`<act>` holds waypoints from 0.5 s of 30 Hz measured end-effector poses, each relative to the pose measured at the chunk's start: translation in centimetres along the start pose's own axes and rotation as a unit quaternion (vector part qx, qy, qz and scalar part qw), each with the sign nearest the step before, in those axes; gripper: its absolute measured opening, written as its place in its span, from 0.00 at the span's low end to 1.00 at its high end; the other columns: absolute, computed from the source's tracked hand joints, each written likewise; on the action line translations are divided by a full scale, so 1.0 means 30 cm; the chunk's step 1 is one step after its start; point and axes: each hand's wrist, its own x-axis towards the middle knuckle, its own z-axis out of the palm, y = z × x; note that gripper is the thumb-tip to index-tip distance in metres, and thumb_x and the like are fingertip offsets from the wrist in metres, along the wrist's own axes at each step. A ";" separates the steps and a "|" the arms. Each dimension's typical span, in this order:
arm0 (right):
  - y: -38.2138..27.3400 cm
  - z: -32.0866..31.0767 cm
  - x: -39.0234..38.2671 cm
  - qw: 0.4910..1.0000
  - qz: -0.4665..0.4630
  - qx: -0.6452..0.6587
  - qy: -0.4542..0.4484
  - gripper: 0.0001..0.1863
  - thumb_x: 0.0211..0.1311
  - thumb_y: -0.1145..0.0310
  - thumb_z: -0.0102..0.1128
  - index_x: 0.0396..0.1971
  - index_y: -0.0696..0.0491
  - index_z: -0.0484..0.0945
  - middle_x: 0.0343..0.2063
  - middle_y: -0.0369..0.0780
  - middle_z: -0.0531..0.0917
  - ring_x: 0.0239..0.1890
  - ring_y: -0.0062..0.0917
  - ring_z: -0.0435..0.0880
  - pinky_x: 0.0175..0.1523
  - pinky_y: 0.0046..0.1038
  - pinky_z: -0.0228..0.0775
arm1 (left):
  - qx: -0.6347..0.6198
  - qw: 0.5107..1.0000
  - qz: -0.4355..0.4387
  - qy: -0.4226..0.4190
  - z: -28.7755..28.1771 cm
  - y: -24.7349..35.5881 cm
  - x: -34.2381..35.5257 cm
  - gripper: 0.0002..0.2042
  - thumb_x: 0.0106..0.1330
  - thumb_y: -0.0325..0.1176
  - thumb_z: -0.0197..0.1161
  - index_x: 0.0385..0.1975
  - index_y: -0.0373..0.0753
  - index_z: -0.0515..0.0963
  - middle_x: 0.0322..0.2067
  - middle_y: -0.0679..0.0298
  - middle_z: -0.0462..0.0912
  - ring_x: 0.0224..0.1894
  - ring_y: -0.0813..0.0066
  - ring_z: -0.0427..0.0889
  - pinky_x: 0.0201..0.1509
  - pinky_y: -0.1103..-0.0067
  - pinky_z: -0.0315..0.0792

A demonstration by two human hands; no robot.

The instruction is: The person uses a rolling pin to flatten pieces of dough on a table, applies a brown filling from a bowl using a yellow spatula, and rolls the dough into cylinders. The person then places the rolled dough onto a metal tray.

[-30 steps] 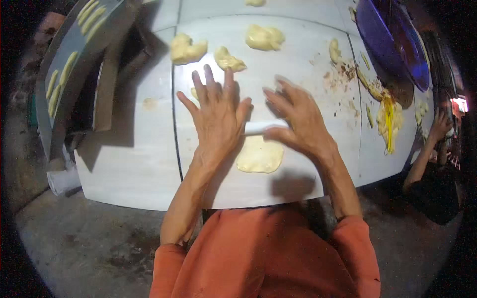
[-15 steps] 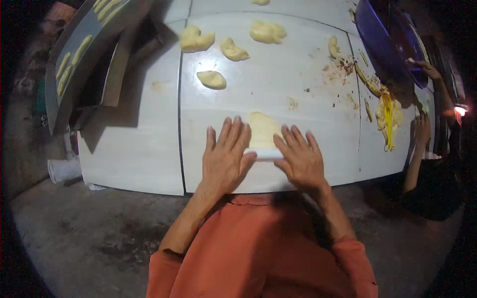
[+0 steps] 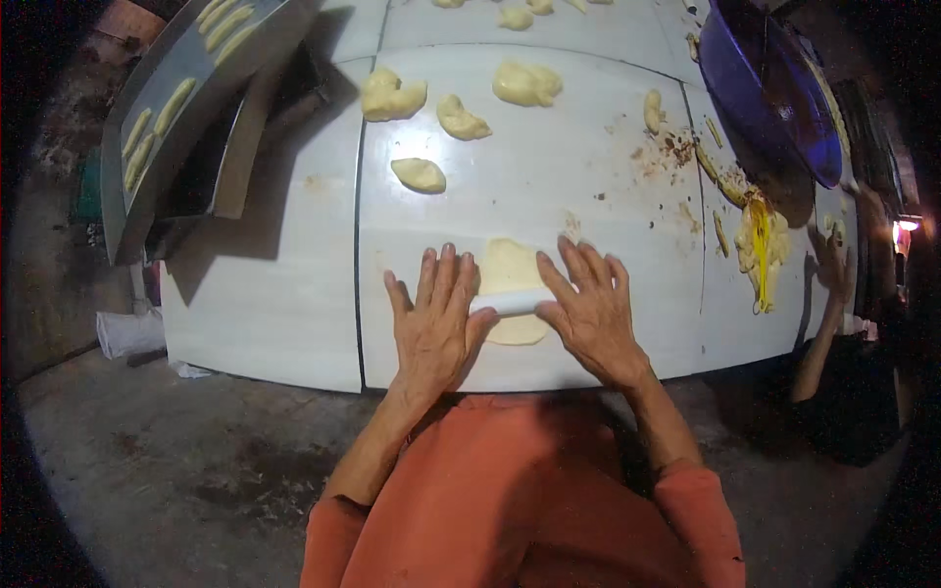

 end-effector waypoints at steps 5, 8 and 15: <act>0.051 0.079 0.189 0.989 0.080 -0.102 0.076 0.32 0.74 0.48 0.51 0.73 0.44 0.66 0.77 0.48 0.55 0.80 0.44 0.46 0.77 0.64 0.33 | 0.058 0.996 -0.055 0.050 0.006 -0.046 0.224 0.31 0.76 0.50 0.50 0.74 0.40 0.63 0.75 0.43 0.56 0.78 0.43 0.50 0.72 0.31 0.32; 0.090 0.042 0.324 0.978 0.119 -0.102 0.135 0.30 0.73 0.49 0.54 0.71 0.45 0.68 0.76 0.50 0.57 0.80 0.45 0.47 0.76 0.65 0.37 | 0.062 0.989 -0.075 0.112 0.015 -0.079 0.381 0.30 0.76 0.49 0.50 0.75 0.43 0.61 0.76 0.43 0.51 0.79 0.42 0.45 0.71 0.29 0.31; 0.110 -0.121 0.345 0.984 -0.123 0.100 0.083 0.29 0.63 0.57 0.65 0.64 0.48 0.75 0.62 0.50 0.76 0.59 0.44 0.78 0.63 0.44 0.68 | 0.035 0.976 -0.024 0.214 -0.036 -0.204 0.521 0.29 0.74 0.45 0.57 0.74 0.46 0.64 0.73 0.44 0.58 0.77 0.44 0.52 0.73 0.35 0.43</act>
